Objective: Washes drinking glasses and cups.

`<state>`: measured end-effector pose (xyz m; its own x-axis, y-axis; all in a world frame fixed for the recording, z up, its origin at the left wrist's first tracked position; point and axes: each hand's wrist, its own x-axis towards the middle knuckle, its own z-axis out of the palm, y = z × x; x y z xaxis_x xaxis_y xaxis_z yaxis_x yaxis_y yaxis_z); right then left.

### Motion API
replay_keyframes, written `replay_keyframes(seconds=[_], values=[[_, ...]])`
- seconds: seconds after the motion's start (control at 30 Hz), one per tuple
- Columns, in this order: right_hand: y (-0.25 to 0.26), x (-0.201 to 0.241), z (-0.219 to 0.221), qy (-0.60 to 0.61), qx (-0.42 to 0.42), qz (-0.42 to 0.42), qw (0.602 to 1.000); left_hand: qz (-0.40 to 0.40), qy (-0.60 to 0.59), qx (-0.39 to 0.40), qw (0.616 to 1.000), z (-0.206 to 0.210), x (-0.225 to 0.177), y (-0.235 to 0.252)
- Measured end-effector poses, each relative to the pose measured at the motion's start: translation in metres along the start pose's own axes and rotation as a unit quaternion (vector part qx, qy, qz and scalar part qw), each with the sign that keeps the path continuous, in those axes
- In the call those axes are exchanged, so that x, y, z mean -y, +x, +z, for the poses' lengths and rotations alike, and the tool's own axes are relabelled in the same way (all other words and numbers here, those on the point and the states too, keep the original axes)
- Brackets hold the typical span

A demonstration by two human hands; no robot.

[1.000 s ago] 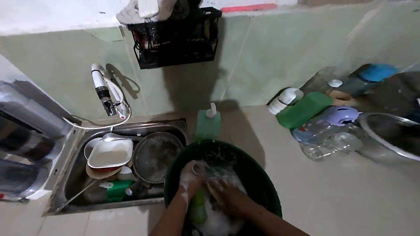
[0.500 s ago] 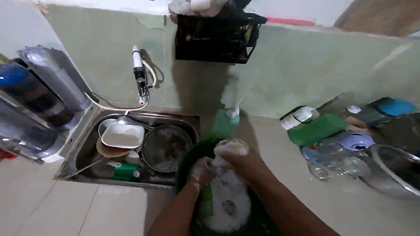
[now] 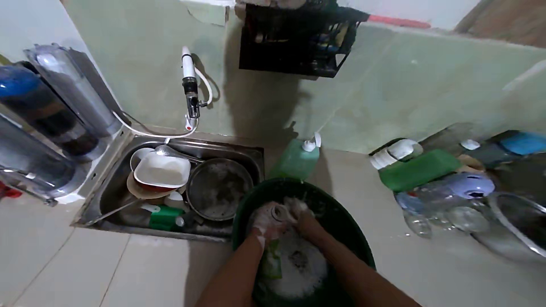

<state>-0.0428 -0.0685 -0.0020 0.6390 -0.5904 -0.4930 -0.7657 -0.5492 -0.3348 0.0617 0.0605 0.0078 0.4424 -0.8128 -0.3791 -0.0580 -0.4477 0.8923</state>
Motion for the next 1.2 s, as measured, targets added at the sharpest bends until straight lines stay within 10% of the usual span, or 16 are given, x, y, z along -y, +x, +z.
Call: replay_keyframes(seconds=[0.37,0.6,0.9,1.1,1.2], values=[[-0.097,-0.039,0.047,-0.112,0.243,-0.102,0.958,-0.007,0.049,0.0,0.999,0.002,0.003,0.005],[-0.1,-0.004,-0.053,0.41,-0.029,-0.095,0.907,0.003,0.037,-0.006,0.999,0.001,0.001,0.001],[-0.071,0.093,-0.045,0.238,-0.254,-0.154,0.925,0.031,0.045,-0.01,0.998,0.004,0.005,0.0],[-0.046,0.041,-0.049,-0.008,-0.074,-0.08,0.994,-0.004,0.074,-0.004,0.997,0.003,-0.003,0.006],[-0.05,0.028,-0.033,0.007,-0.122,-0.119,0.985,0.006,0.074,0.005,0.997,0.004,-0.003,0.003]])
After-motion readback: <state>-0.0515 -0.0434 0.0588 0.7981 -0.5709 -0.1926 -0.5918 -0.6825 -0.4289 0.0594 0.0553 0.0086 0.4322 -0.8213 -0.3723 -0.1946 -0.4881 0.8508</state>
